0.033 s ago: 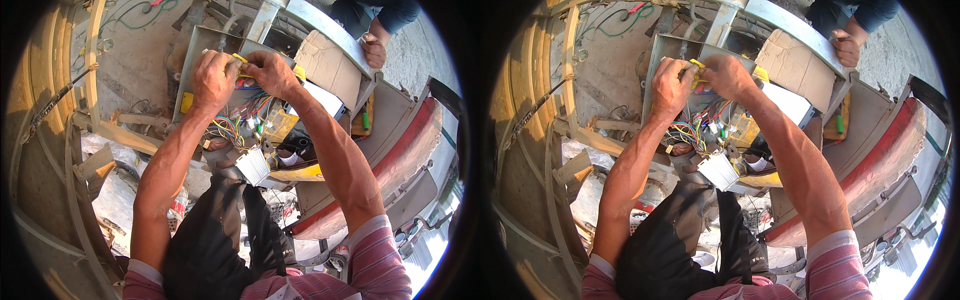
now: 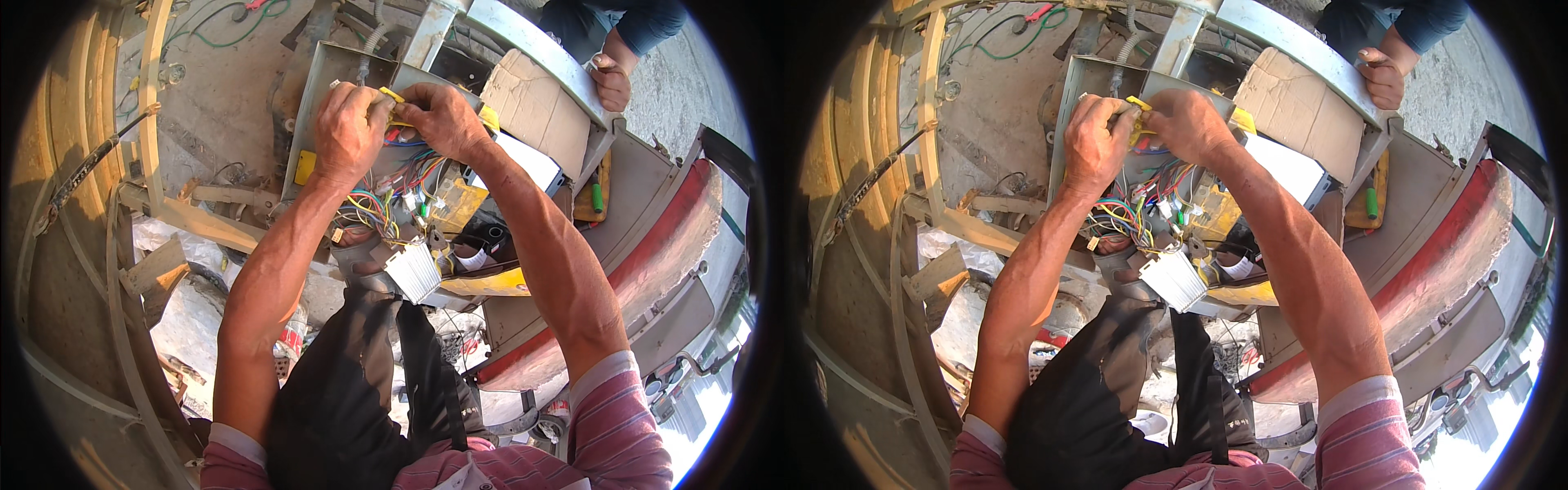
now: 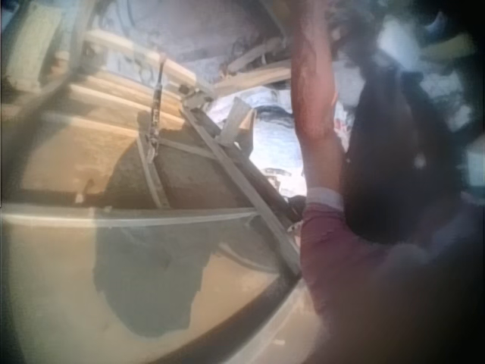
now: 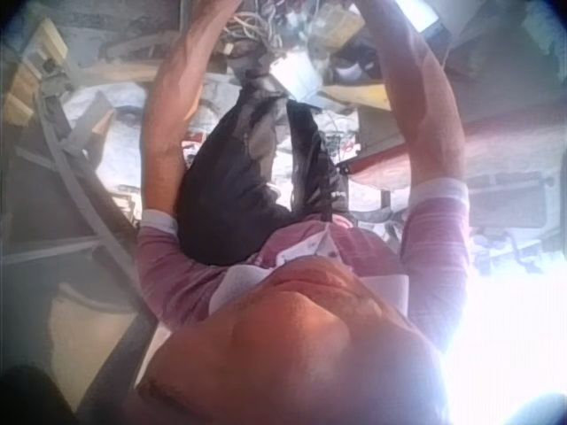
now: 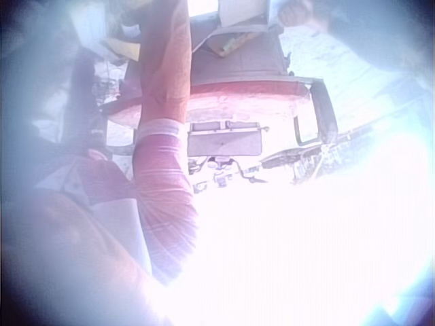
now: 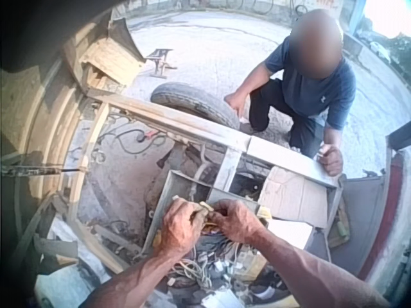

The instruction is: The person works on an open electrical control box, repeatedly connecting and disconnecting wires to a yellow terminal block. They adjust wire positions and test connections by hand throughout the clip.

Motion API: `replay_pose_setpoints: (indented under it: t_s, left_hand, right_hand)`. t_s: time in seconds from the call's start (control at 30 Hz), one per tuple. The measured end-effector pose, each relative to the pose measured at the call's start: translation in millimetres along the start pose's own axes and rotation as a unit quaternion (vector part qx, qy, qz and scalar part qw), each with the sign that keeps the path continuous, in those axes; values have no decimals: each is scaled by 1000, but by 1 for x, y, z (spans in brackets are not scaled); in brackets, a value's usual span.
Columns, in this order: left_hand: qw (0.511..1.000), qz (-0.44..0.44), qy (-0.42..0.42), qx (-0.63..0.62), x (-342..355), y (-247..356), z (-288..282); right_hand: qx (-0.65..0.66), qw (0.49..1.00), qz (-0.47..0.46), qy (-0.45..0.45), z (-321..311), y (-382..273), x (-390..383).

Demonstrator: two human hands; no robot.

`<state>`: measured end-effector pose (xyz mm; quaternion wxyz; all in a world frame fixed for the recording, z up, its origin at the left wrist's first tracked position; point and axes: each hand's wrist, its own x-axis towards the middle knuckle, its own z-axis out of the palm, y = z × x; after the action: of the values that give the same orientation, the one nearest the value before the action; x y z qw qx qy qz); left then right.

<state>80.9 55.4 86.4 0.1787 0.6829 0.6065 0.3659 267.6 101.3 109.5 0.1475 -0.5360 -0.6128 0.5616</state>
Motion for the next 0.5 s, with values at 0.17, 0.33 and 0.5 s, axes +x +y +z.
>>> replay_pose_setpoints:
  t_s: [0.17, 0.33, 0.5]
  left_hand:
    - [998, 60, 21, -5, 2, 1, 1]
    - [998, 63, 16, -13, 3, 1, 2]
    - [998, 5, 11, -55, -1, 3, 3]
  right_hand:
    - [8, 1000, 9, -6, -1, -3, -2]
    - [16, 1000, 11, -5, -1, -4, -2]
    - [11, 1000, 9, -5, -1, 0, -1]
